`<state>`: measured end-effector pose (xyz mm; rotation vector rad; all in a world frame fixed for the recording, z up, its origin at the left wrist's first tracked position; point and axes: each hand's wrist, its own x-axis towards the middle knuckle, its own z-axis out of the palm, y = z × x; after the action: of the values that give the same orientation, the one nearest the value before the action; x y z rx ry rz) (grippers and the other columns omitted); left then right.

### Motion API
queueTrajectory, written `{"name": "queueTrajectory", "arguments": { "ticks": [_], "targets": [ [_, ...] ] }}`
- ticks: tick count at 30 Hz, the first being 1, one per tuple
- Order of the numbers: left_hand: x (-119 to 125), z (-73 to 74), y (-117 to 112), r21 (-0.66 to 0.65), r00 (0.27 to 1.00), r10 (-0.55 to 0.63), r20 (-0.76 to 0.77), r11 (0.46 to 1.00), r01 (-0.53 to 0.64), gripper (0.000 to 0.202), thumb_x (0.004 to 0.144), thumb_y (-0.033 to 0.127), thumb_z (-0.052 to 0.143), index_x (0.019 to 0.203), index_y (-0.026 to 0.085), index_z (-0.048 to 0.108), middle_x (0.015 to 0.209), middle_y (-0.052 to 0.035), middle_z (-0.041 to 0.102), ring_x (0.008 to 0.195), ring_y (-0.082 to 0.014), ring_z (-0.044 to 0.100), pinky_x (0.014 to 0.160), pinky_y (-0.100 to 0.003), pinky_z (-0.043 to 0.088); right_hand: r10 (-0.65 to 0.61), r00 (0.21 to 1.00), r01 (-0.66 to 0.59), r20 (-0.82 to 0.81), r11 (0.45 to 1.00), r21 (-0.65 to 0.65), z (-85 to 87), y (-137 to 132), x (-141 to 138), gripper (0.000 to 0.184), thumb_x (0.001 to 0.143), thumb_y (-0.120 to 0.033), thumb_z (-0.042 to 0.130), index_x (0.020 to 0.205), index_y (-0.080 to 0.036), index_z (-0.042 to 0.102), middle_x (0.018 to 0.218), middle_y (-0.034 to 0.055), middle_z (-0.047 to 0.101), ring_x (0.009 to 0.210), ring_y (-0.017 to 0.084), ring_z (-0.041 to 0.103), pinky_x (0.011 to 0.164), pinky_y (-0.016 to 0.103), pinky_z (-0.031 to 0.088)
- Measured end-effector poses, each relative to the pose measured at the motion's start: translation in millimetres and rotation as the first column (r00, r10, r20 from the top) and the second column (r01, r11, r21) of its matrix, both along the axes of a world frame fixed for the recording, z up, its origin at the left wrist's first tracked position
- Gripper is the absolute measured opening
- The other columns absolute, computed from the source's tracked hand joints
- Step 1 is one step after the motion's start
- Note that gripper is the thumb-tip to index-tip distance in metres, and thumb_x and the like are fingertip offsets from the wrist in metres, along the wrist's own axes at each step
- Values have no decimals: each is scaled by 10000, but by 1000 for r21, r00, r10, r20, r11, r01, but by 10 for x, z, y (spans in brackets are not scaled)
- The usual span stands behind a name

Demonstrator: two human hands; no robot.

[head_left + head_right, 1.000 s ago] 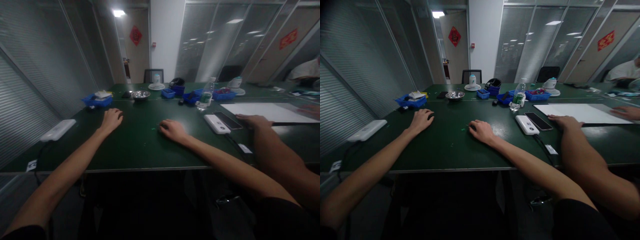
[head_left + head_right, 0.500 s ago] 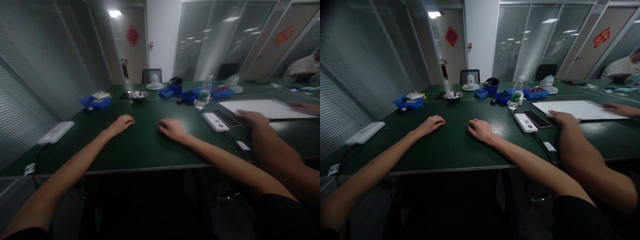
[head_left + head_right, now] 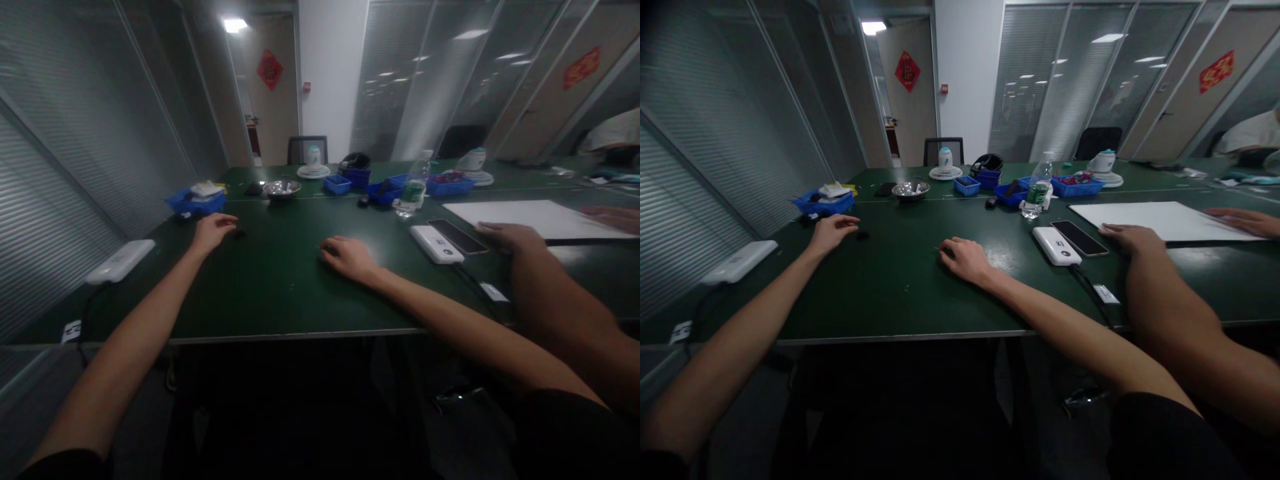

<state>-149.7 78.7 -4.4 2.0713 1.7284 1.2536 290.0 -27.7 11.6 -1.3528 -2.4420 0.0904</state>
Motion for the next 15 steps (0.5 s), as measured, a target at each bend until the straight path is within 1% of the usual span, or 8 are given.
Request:
{"name": "queueTrajectory", "arguments": {
  "ticks": [2, 4, 7, 12, 15],
  "targets": [
    [-54, -41, 38, -41, 999, 21, 49, 999, -19, 354, 773, 265, 792, 1114, 170, 804, 1056, -102, 775, 969, -247, 731, 924, -374, 574, 4, 1000, -4, -9, 1000, -1, -2, -1, 1, 329, 1063, -405, 522, 1272, -222, 700, 1176, 85, 726, 948, 208, 679, 764, 289, 456],
    [-52, -66, 47, -67, 997, 34, 68, 997, -29, 373, 770, 258, 803, 1132, 168, 805, 1043, -102, 783, 962, -247, 737, 913, -377, 579, 9, 1000, -10, -19, 1000, -2, -4, -2, 5, 325, 1062, -404, 526, 1263, -220, 703, 1167, 85, 726, 944, 206, 676, 761, 288, 458],
    [30, -62, 12, -59, 998, 46, 46, 997, -43, 350, 784, 241, 805, 1127, 173, 812, 1062, -101, 791, 964, -246, 743, 937, -385, 575, 22, 999, -22, -34, 1000, -4, -8, -1, 10, 323, 1063, -404, 529, 1260, -216, 703, 1170, 87, 724, 927, 199, 675, 762, 288, 463],
    [211, -1, -86, -55, 998, 64, 7, 996, -64, 303, 806, 212, 794, 1108, 188, 820, 1082, -96, 797, 988, -259, 747, 975, -406, 568, 29, 999, -29, -31, 1000, -5, -17, 6, 10, 328, 1065, -406, 523, 1261, -213, 701, 1176, 91, 725, 954, 205, 677, 788, 295, 465],
    [261, 5, -112, -72, 996, 86, -32, 993, -89, 276, 814, 210, 793, 1088, 201, 825, 1068, -90, 801, 999, -273, 746, 986, -417, 565, 31, 999, -31, -25, 1000, -1, -30, 15, 12, 333, 1063, -419, 521, 1265, -225, 703, 1179, 85, 726, 961, 210, 678, 776, 295, 459]
  ]
}}
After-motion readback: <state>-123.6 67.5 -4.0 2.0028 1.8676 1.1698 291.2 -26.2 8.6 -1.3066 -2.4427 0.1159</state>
